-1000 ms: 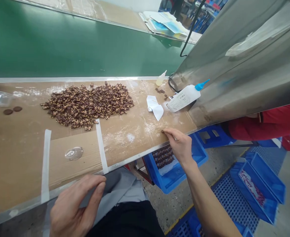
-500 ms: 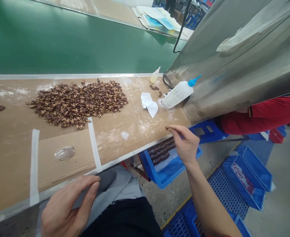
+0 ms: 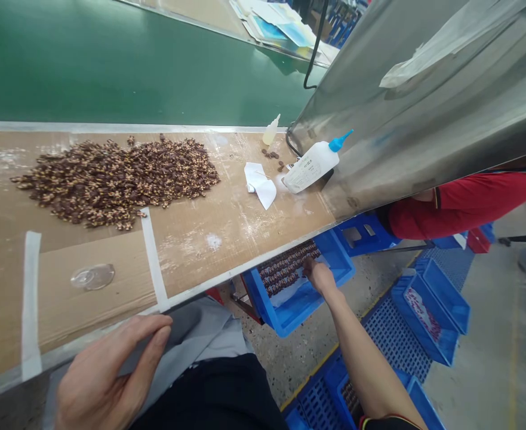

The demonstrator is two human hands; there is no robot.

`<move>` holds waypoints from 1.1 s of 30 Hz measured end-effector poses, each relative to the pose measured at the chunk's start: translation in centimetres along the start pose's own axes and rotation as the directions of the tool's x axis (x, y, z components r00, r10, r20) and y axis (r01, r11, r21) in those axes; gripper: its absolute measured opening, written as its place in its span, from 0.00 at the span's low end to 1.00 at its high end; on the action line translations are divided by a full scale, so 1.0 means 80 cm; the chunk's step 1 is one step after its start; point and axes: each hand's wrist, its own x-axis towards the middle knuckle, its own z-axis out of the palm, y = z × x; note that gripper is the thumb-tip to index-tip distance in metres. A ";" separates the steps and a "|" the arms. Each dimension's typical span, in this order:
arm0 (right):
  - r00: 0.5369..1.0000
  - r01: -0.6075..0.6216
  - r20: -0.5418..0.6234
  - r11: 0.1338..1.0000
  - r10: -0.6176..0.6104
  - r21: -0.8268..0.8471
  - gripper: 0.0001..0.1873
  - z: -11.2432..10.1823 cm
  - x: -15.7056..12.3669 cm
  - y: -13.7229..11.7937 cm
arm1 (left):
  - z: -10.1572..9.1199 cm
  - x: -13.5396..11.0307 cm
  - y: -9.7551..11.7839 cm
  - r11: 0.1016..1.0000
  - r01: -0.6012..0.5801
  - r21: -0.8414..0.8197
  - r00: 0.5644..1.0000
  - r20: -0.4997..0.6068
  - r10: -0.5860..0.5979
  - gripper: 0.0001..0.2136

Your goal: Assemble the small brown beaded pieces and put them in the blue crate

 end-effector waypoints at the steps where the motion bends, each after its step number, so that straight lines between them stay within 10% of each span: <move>1: 1.000 0.001 0.015 1.000 -0.001 -0.026 0.19 0.004 0.003 0.002 | 0.000 -0.002 0.000 1.000 0.002 -0.005 1.000 -0.006 -0.002 0.06; 24: 0.999 0.033 0.023 0.999 -0.033 0.010 0.21 0.029 0.009 0.011 | -0.002 0.003 0.009 0.998 -0.005 -0.061 1.000 0.012 0.006 0.05; 33: 0.927 0.001 -0.367 0.977 0.080 0.215 0.22 -0.056 -0.065 -0.039 | -0.002 0.002 0.005 0.984 -0.060 -0.166 0.998 -0.016 0.058 0.05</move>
